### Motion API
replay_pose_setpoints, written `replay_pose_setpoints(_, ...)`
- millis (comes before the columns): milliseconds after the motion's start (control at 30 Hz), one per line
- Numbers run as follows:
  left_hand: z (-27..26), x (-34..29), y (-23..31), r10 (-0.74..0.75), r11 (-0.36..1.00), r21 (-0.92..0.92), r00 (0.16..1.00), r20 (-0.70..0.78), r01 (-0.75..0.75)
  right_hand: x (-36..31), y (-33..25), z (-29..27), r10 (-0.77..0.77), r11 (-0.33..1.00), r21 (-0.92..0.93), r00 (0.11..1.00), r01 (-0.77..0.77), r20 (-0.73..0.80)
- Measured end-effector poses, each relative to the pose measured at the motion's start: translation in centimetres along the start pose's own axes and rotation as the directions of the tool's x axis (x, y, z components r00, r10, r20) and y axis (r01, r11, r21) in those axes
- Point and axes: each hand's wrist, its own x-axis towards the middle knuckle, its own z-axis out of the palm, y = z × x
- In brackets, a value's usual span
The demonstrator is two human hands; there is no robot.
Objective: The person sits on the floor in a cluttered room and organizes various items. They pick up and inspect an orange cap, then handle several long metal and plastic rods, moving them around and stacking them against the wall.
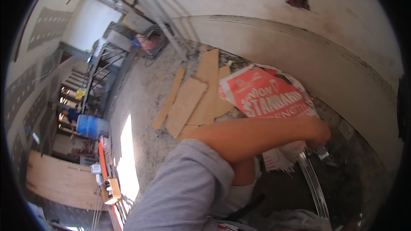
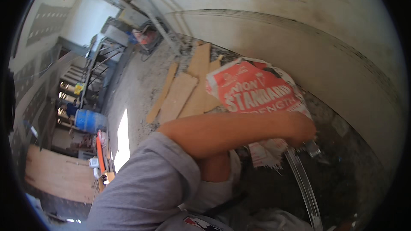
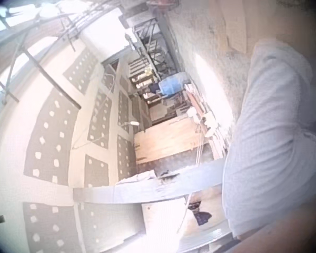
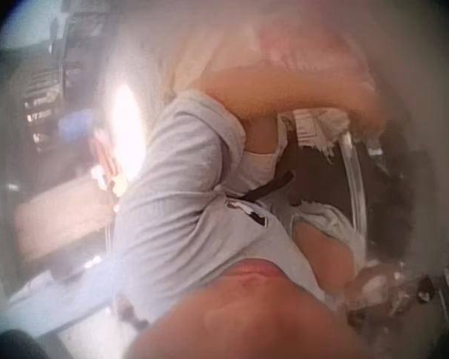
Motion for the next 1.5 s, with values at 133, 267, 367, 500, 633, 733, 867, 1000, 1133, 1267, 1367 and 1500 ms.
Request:
replay_pose_setpoints(133,0.9,-3.2,-1.1,-0.118,0.99,-0.099,0.974,-0.193,0.1,-1.9,3.5,-0.7,-0.075,0.971,-0.229,0.997,0.074,0.005)
replay_pose_setpoints(267,-0.4,-3.0,1.1,-0.122,0.992,-0.067,0.971,-0.206,0.11,-1.5,-8.4,-5.9,0.382,0.922,-0.016,0.906,-0.386,0.182)
replay_pose_setpoints(367,-2.6,-2.5,2.2,-0.069,0.997,-0.032,0.982,-0.174,0.065,-2.1,-8.0,-8.3,0.356,0.842,0.341,0.906,-0.418,0.231)
replay_pose_setpoints(500,-1.0,-4.1,0.9,-0.058,0.997,-0.062,0.985,-0.163,0.049,-1.8,-22.5,-11.4,0.082,0.76,0.495,0.817,-0.422,0.571)
replay_pose_setpoints(633,2.6,-7.7,-3.0,0.159,0.963,0.256,0.938,-0.308,-0.08,-3.7,-36.0,-11.0,-0.395,0.728,0.672,0.719,-0.136,0.573)
replay_pose_setpoints(733,3.9,-4.7,-0.3,-0.229,0.91,0.33,0.968,-0.103,0.251,-5.9,-40.4,-8.2,-0.605,0.532,0.809,0.556,-0.252,0.57)
replay_pose_setpoints(867,3.3,5.6,0.4,-0.556,0.751,0.48,0.827,0.088,0.454,-6.1,-47.0,-21.8,-0.227,0.933,0.309,0.364,-0.183,0.903)
replay_pose_setpoints(1000,1.5,1.9,1.6,-0.589,0.711,0.622,0.762,0.27,0.329,-6.0,-45.8,-15.6,-0.658,0.743,0.612,0.467,0.272,0.591)
replay_pose_setpoints(1133,3.6,5.0,2.3,-0.626,0.675,0.714,0.658,0.418,0.188,-5.5,-47.6,-12.6,-0.787,0.603,0.75,0.354,0.271,0.505)
replay_pose_setpoints(1267,2.7,7.6,3.5,-0.629,0.586,0.774,0.738,0.246,0.241,-4.4,-49.4,-9.8,-0.844,0.49,0.837,0.37,0.241,0.388)
replay_pose_setpoints(1367,5.6,6.9,4.4,-0.636,0.465,0.821,0.77,0.049,0.331,-5.9,-52.2,-10.3,-0.873,0.464,0.864,0.267,0.197,0.408)
replay_pose_setpoints(1500,2.2,5.1,5.3,-0.591,0.625,0.711,0.79,0.162,0.322,-6.7,-54.3,-11.4,-0.896,0.428,0.888,0.206,0.167,0.394)
